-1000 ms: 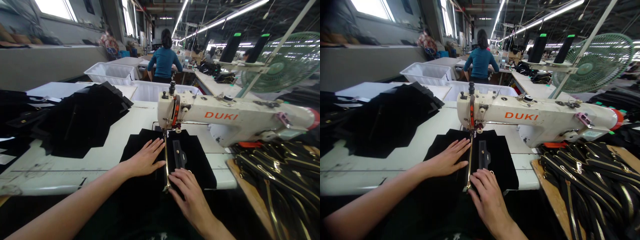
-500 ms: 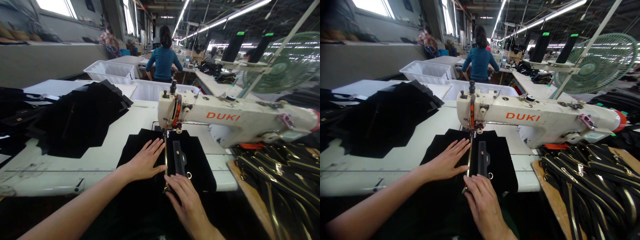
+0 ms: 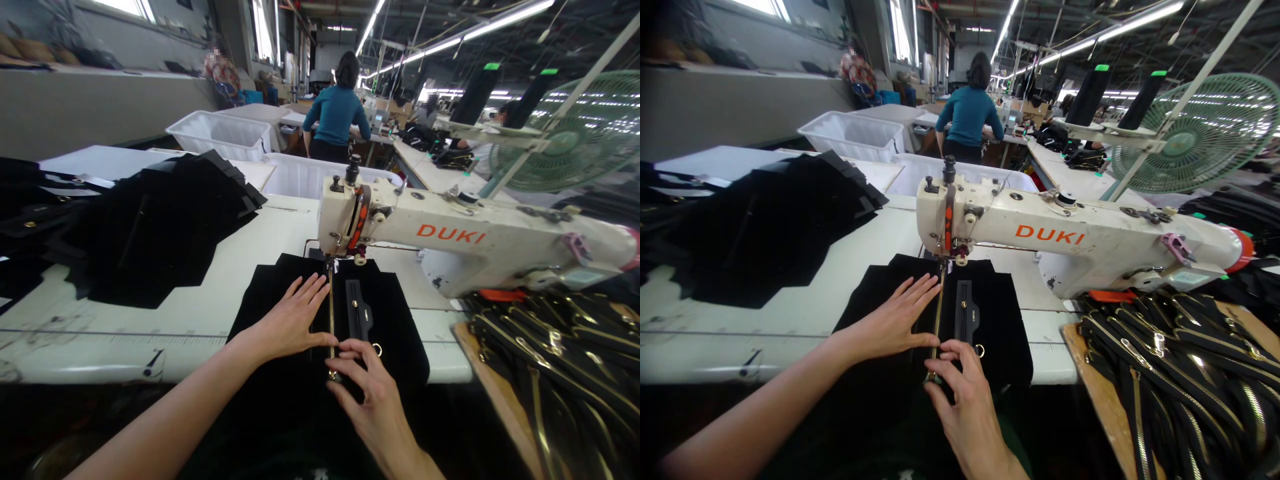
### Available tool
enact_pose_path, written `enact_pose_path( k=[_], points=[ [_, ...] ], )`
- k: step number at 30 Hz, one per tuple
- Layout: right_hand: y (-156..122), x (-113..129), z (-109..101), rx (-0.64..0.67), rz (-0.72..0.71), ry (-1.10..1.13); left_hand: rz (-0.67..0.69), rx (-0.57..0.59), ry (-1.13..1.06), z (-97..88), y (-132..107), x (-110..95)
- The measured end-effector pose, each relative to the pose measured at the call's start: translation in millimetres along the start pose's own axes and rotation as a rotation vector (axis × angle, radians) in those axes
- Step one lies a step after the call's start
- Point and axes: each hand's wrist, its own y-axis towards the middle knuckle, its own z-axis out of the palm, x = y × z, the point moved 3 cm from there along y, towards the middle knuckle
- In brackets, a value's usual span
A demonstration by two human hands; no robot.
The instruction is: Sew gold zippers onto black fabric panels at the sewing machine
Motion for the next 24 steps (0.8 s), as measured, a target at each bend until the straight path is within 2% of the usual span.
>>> enact_pose_path(
  k=[16,21,24],
  points=[
    [-4,0,8,-0.017,-0.024,-0.027,0.018,0.020,-0.015,-2.8,-1,0],
    [-5,-2,7,0.014,-0.038,-0.054,-0.006,-0.020,-0.008,-12.4,-1,-1],
    [-7,-12,8,0.050,-0.117,-0.122,-0.002,-0.044,0.022,-19.3,1,-3]
  ],
)
